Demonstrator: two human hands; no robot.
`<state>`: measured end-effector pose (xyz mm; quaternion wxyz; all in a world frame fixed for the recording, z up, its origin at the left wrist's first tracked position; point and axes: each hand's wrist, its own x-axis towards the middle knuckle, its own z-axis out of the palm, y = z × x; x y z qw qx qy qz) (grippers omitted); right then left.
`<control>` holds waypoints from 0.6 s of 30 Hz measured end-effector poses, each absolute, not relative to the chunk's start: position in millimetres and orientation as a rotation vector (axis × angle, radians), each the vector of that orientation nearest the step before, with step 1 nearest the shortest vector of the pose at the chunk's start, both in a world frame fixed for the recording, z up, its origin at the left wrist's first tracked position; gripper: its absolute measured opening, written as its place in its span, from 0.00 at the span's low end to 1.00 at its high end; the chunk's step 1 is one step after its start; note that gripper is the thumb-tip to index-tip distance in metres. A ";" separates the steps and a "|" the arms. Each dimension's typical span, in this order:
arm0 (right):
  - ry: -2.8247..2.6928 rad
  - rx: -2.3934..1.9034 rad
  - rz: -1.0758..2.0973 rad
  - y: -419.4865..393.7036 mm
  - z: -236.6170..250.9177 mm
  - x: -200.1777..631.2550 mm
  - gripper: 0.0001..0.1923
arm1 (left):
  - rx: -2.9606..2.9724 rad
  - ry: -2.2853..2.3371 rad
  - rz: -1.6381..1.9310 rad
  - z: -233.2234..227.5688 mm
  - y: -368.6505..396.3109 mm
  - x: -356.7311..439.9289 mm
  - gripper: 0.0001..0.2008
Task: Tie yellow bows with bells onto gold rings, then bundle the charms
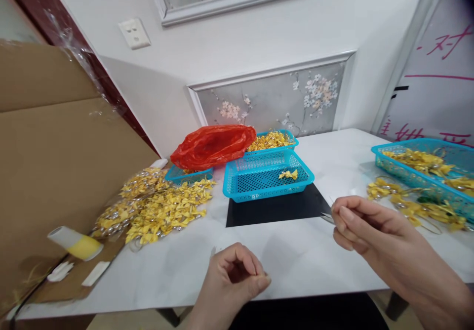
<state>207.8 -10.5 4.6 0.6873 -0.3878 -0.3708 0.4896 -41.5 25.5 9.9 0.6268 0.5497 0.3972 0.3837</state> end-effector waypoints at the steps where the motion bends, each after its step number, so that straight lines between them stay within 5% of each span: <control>1: -0.820 -0.863 1.085 -9.4 3.6 209.9 0.08 | 1.304 0.913 0.864 10.3 26.5 -39.2 0.14; 9: -0.705 -0.850 1.030 -7.3 -5.5 234.4 0.09 | 1.798 0.962 0.767 36.3 70.8 -1.4 0.06; 18: -0.610 -0.951 1.172 -25.0 -36.4 263.4 0.12 | 2.236 1.164 0.400 59.1 202.6 84.3 0.13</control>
